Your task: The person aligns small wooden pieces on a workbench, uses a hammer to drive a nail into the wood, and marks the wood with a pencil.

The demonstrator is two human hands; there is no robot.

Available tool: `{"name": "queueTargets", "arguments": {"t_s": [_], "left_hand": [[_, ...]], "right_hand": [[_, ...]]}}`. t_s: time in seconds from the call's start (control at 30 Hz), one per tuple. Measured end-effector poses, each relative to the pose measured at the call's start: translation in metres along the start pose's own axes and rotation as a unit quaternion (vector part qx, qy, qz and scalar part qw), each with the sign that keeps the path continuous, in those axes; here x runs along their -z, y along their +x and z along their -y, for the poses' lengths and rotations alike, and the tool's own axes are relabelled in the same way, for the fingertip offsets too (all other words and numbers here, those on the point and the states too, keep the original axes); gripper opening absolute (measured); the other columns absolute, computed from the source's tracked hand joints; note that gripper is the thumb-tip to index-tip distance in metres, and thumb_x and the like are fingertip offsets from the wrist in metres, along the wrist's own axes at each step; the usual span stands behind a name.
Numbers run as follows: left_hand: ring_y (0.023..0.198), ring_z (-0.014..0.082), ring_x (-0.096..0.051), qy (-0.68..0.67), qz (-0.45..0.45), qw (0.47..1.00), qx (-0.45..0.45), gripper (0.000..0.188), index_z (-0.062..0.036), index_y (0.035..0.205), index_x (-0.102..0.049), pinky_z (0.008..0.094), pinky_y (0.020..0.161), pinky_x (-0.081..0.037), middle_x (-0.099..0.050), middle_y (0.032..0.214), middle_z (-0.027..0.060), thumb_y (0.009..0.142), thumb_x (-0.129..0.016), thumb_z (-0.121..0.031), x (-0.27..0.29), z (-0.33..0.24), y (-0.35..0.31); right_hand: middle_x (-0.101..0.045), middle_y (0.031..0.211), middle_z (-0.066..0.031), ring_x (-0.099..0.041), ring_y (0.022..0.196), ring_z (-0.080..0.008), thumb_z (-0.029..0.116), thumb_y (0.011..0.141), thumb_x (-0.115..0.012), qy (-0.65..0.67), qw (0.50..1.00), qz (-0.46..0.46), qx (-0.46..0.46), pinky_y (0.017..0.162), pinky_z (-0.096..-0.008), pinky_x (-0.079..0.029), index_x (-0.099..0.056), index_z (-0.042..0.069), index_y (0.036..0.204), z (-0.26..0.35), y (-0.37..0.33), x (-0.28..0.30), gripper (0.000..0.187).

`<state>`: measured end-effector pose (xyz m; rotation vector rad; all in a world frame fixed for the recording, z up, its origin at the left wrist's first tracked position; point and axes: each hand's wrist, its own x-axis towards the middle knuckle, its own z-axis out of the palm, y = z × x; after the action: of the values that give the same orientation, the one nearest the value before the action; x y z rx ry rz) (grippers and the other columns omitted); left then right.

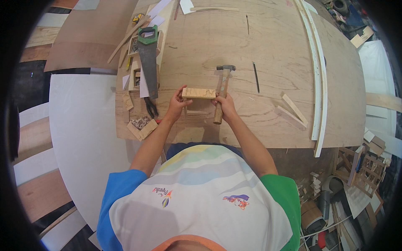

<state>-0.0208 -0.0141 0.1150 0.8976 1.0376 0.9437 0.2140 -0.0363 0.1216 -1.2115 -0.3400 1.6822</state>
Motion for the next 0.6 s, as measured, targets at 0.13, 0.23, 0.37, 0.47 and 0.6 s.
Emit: {"name": "queueTargets", "arguments": {"t_s": [0.13,0.23,0.37,0.47,0.6], "left_hand": [[0.126,0.0205,-0.052,0.045,0.0,0.997,-0.062,0.083,-0.0052,0.14,-0.05,0.035,0.11,-0.04,-0.06,0.13,0.007,0.066,-0.086,0.003,0.005,0.005,0.005],[0.128,0.022,-0.052,0.149,0.023,0.98,-0.131,0.077,-0.0095,0.132,-0.056,0.037,0.113,-0.038,-0.061,0.131,0.0059,0.063,-0.088,0.0,0.008,0.001,0.012],[0.132,0.0253,-0.05,0.227,0.018,0.954,-0.195,0.07,-0.0112,0.125,-0.06,0.0386,0.113,-0.038,-0.057,0.139,0.0084,0.062,-0.09,-0.006,0.008,0.002,0.015],[0.133,0.0264,-0.05,0.322,-0.003,0.92,-0.225,0.067,-0.0137,0.122,-0.062,0.0388,0.112,-0.039,-0.06,0.137,0.0075,0.062,-0.09,-0.01,0.014,0.003,0.002],[0.134,0.0244,-0.05,0.357,-0.025,0.914,-0.189,0.066,-0.0145,0.125,-0.059,0.0384,0.111,-0.041,-0.059,0.138,0.0091,0.066,-0.087,-0.006,0.03,0.014,-0.023]], "right_hand": [[-0.058,0.123,-0.0168,-0.062,0.104,-0.0214,-0.004,0.083,-0.058,-0.031,0.999,-0.002,0.038,0.089,-0.0327,-0.055,-0.046,-0.003,0.118,0.002,0.006,0.01,0.037],[-0.055,0.133,-0.0183,-0.06,0.111,-0.0223,-0.003,0.083,-0.059,-0.013,0.999,0.007,0.043,0.091,-0.0341,-0.055,-0.044,-0.003,0.124,0.019,0.003,0.004,0.043],[-0.057,0.133,-0.0163,-0.061,0.108,-0.0202,-0.002,0.082,-0.061,-0.047,0.997,0.014,0.054,0.087,-0.0328,-0.055,-0.045,-0.002,0.125,0.024,0.002,0.006,0.046],[-0.059,0.129,-0.0152,-0.061,0.099,-0.0175,-0.001,0.082,-0.062,-0.077,0.995,0.018,0.057,0.082,-0.0302,-0.054,-0.046,-0.002,0.124,0.016,0.0,0.007,0.045],[-0.061,0.125,-0.0151,-0.06,0.087,-0.014,-0.001,0.08,-0.062,-0.1,0.994,-0.008,0.051,0.076,-0.0275,-0.053,-0.048,-0.003,0.122,0.007,-0.02,-0.012,0.044]]}}
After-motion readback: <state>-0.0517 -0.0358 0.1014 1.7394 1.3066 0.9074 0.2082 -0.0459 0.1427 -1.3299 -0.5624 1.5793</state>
